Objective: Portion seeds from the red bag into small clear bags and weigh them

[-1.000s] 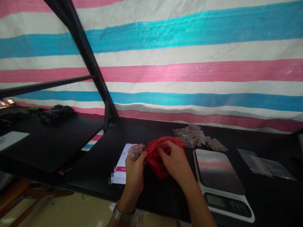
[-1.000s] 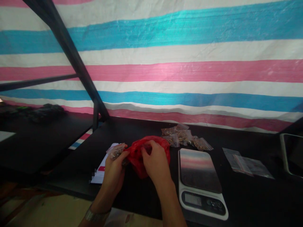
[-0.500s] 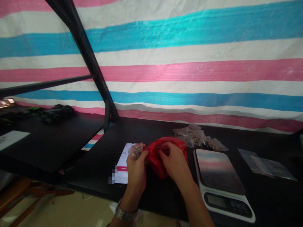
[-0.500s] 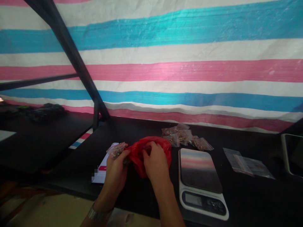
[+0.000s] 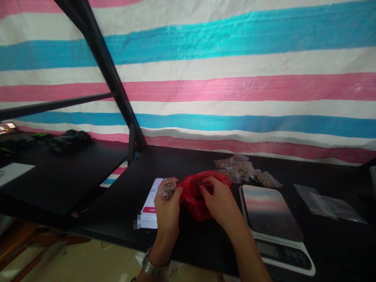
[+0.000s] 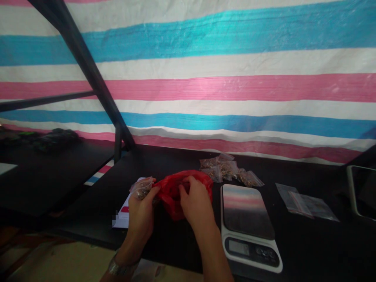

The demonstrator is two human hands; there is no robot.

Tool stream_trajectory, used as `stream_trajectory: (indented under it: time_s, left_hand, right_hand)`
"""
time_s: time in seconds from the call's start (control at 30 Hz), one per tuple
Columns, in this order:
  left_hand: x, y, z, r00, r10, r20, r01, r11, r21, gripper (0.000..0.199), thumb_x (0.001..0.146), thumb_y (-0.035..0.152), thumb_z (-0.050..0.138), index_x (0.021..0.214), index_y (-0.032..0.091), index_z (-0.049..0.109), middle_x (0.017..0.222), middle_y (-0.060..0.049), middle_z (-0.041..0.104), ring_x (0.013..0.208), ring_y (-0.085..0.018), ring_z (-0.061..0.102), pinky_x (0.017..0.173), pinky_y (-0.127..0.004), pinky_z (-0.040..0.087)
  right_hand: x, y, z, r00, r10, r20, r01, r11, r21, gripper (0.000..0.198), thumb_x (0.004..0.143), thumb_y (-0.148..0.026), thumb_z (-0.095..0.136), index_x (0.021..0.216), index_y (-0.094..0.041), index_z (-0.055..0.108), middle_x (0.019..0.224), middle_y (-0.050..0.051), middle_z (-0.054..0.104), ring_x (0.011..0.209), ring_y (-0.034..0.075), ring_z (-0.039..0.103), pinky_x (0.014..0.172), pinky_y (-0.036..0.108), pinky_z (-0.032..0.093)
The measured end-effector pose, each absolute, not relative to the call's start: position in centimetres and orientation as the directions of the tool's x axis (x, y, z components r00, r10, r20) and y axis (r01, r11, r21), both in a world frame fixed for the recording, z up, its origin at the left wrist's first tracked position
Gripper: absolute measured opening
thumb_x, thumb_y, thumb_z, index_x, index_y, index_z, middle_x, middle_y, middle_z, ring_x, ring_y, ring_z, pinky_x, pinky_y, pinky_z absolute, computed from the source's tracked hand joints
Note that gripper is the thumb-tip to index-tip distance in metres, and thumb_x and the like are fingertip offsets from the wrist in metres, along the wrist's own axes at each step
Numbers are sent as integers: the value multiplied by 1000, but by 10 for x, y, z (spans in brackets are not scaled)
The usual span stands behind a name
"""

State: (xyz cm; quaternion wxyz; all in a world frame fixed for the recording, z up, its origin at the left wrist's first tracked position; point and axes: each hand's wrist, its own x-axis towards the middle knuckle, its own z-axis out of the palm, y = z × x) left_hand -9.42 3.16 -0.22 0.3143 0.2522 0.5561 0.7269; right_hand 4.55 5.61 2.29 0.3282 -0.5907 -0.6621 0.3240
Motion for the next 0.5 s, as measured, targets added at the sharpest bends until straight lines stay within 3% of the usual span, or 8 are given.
stream_trajectory:
  time_s: [0.17,0.3,0.4,0.5]
  left_hand:
    - [-89,20,6,-720,596,356,210,-301,930,27,74,29,84,96,23,69,92,-1,66,81,-19,64,76,-31,52]
    - [-73,1,15,-648,508,567,429,-370,824,27,75,22,88,97,26,72,103,-4,65,102,-25,63,96,-37,49]
    - [-57,-13,25,-634,456,625,440,-452,776,27,76,19,87,98,28,73,106,-4,67,106,-26,63,102,-41,48]
    - [-49,-16,32,-590,539,601,390,-462,797,26,75,23,89,97,28,76,110,-6,70,107,-28,64,99,-41,50]
  right_hand:
    - [56,57,33,-76,996,51,456,80,-886,11,96,-19,65,100,-20,74,99,6,82,92,22,77,85,34,55]
    - [70,59,35,-103,992,69,309,97,-946,13,94,-27,67,102,-20,75,100,7,82,91,22,77,83,33,57]
    - [78,59,36,-128,988,89,233,117,-965,18,94,-34,67,103,-20,75,103,8,82,93,23,77,84,34,59]
    - [82,57,36,-146,985,92,265,128,-956,19,94,-34,66,103,-20,74,101,7,82,91,22,77,84,33,57]
